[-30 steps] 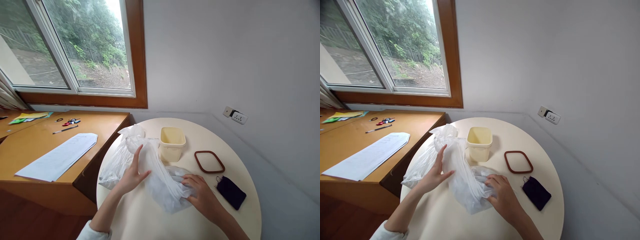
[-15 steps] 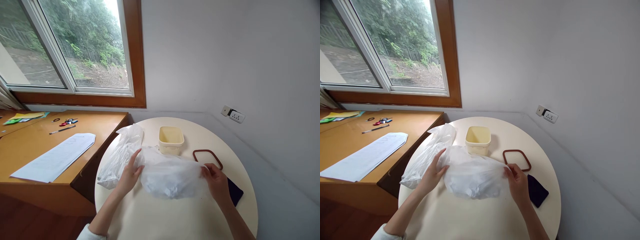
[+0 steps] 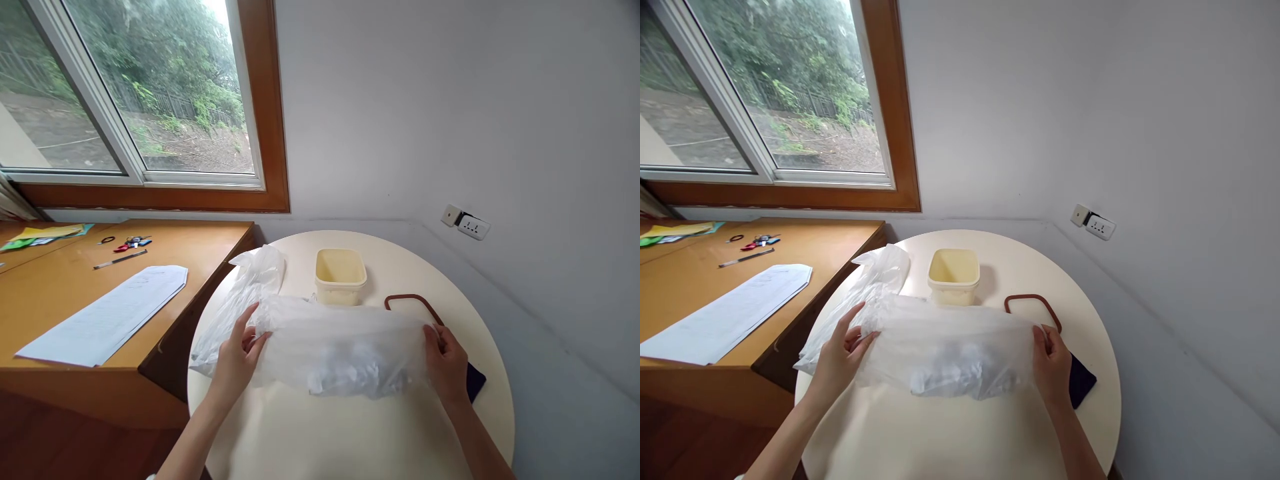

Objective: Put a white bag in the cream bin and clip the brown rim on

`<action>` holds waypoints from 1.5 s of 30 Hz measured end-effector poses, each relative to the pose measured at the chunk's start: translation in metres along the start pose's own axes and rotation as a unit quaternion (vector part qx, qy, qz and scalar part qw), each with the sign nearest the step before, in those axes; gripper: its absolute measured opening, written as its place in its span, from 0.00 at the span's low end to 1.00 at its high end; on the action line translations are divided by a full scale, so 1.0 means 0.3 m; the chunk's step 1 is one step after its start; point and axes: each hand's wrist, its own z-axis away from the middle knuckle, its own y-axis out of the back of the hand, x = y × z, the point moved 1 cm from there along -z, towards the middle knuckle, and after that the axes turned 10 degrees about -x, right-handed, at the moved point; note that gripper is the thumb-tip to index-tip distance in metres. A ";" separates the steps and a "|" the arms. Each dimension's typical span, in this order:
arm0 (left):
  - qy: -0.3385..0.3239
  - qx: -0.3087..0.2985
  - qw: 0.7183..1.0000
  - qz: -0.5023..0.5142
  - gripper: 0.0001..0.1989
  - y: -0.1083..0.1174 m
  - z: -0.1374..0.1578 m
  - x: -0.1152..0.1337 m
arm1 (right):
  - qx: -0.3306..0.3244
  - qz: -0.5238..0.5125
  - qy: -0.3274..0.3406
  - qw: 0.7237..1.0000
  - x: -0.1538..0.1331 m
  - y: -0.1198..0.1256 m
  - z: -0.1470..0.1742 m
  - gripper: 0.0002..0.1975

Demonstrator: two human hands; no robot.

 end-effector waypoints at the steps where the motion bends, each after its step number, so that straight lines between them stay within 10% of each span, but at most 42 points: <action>1: 0.009 -0.025 1.000 -0.002 0.27 0.001 0.003 0.005 | -0.018 0.014 -0.003 1.000 0.006 0.005 -0.004 0.16; 6: 0.046 -0.158 0.985 -0.049 0.27 -0.006 0.007 0.018 | -0.142 0.077 -0.010 0.987 -0.019 0.030 -0.029 0.17; 17: 0.005 -0.098 0.994 0.048 0.29 -0.059 -0.035 0.063 | -0.399 0.141 0.039 0.905 -0.244 -0.102 -0.099 0.18; 27: -0.025 -0.021 0.997 0.067 0.28 0.059 0.003 0.054 | -0.063 -0.108 0.118 0.985 -0.246 0.040 -0.040 0.10; 35: -0.060 -0.091 0.988 0.105 0.18 0.058 0.028 0.046 | -0.312 0.045 0.063 0.947 -0.131 0.068 -0.003 0.14; 42: -0.104 -0.074 0.983 0.135 0.14 0.060 -0.025 0.183 | -0.287 0.054 0.094 0.952 -0.207 -0.044 -0.048 0.24; 45: -0.143 -0.034 0.984 0.103 0.19 0.055 -0.036 0.229 | -0.320 0.056 0.120 0.938 -0.241 -0.091 -0.057 0.13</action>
